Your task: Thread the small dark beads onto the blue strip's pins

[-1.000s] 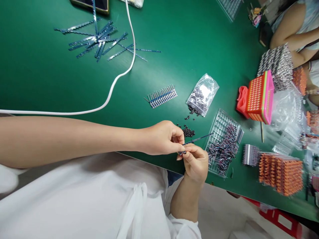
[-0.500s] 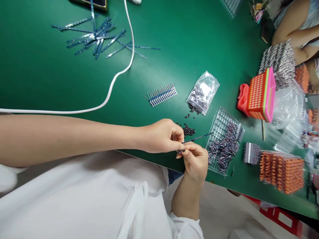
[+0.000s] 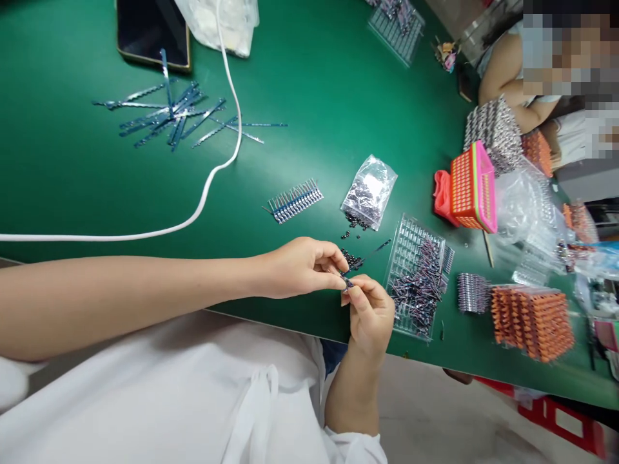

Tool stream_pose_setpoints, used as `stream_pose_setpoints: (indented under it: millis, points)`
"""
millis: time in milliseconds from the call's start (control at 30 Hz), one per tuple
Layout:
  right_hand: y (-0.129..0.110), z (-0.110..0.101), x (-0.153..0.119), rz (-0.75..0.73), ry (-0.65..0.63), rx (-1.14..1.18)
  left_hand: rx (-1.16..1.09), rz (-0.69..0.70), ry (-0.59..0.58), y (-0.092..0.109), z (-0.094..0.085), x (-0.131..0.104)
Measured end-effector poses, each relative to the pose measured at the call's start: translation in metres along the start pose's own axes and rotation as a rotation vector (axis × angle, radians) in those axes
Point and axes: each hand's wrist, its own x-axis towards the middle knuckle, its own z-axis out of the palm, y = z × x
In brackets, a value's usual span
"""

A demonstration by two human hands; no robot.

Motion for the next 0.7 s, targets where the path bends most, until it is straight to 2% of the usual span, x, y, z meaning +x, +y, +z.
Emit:
stream_pose_setpoints:
  millis: [167, 367, 533, 700]
  points:
    - [0.0005, 0.0002, -0.0008, -0.03, 0.047, -0.045, 0.04, 0.014, -0.005, -0.0042, -0.0015, 0.0023]
    - [0.0022, 0.0007, -0.0011, -0.047, -0.011, 0.009, 0.276, 0.095, -0.032, 0.0005, -0.0034, -0.0011]
    - [0.0036, -0.0029, 0.0007, -0.004, -0.095, 0.049, 0.386, 0.132, -0.102, 0.0004, -0.004, -0.0036]
    - [0.0051, -0.0036, -0.0005, 0.027, -0.098, 0.048, 0.337, 0.151, -0.209, 0.0044, -0.0058, -0.0045]
